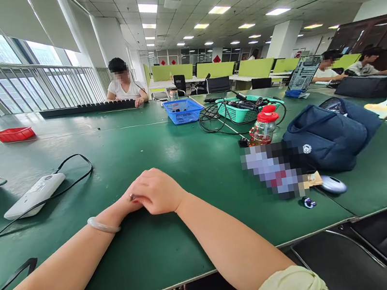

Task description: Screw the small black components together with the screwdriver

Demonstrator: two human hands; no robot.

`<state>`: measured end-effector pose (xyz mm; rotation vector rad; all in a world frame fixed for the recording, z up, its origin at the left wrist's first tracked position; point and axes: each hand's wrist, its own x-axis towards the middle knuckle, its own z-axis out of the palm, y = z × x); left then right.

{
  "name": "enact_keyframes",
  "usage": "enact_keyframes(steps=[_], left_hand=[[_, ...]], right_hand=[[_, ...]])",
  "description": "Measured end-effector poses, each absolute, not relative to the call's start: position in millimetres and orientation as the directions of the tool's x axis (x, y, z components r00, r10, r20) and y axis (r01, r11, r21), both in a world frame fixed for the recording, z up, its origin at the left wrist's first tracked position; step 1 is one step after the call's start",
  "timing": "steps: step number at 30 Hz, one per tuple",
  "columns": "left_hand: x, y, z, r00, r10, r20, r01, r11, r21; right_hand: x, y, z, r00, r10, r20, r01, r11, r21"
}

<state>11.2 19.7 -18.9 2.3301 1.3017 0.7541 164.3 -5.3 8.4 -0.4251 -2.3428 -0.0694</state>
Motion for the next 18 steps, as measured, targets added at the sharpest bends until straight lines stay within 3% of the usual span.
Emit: enact_keyframes(steps=[3, 5, 7, 11, 18], left_hand=[[13, 23, -14, 0.487, 0.844, 0.227, 0.661, -0.526, 0.536], [13, 24, -12, 0.475, 0.856, 0.206, 0.684, -0.506, 0.526], [13, 24, -11, 0.451, 0.871, 0.197, 0.707, -0.483, 0.517], [14, 22, -9, 0.449, 0.874, 0.186, 0.715, -0.476, 0.512], [14, 22, -9, 0.449, 0.874, 0.187, 0.713, -0.477, 0.514]], right_hand=[[182, 5, 11, -0.225, 0.467, 0.855, 0.357, 0.856, -0.374], [194, 16, 9, 0.074, 0.623, 0.779, 0.264, 0.741, -0.617], [202, 28, 6, 0.252, 0.744, 0.619, 0.045, 0.63, -0.775], [208, 42, -1, 0.308, 0.861, 0.404, -0.182, 0.47, -0.863], [202, 37, -2, 0.204, 0.899, 0.387, -0.212, 0.427, -0.879]])
